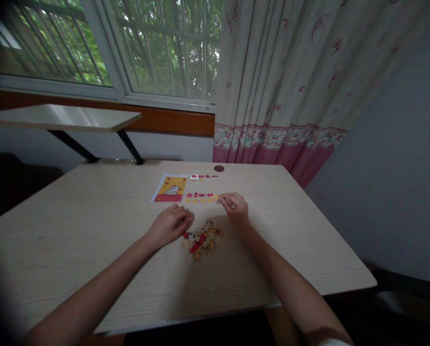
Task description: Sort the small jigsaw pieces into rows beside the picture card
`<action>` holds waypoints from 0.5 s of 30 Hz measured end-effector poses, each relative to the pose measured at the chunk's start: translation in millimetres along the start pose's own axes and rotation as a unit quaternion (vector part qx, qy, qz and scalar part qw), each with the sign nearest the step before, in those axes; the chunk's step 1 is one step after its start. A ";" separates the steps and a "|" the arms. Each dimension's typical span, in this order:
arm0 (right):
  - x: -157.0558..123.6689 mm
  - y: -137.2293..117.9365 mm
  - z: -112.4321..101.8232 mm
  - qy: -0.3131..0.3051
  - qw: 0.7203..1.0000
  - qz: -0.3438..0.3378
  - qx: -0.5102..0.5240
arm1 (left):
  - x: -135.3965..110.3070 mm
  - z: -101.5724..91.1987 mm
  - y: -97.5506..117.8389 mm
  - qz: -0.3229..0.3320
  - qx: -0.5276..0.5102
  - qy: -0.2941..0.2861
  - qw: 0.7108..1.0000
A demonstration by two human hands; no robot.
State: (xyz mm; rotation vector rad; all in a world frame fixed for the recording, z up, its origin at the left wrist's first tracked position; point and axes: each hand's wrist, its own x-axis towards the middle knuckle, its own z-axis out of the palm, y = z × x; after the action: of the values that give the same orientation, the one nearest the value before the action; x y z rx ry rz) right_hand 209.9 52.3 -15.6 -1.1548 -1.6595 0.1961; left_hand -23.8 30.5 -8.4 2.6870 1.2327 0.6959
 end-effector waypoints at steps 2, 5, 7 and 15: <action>5.5 5.7 3.3 -0.010 1.000 0.000 0.005 | 0.0 0.6 -0.3 0.001 0.006 0.002 1.000; 24.3 18.6 13.6 -0.073 0.997 0.007 -0.008 | 0.4 0.0 0.3 -0.003 0.013 -0.008 1.000; 41.8 28.8 24.7 -0.118 0.992 0.023 -0.040 | 0.6 -0.9 0.7 -0.008 0.013 -0.016 1.000; 87.9 60.1 77.0 -0.164 0.966 0.130 -0.152 | -0.4 -0.6 -2.2 -0.024 0.008 -0.010 1.000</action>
State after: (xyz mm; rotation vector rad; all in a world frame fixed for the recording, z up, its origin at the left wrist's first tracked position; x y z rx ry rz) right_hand 184.6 180.5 -28.8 -1.6464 -1.8655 0.3189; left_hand -25.8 31.6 -8.6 2.6616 1.2975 0.6530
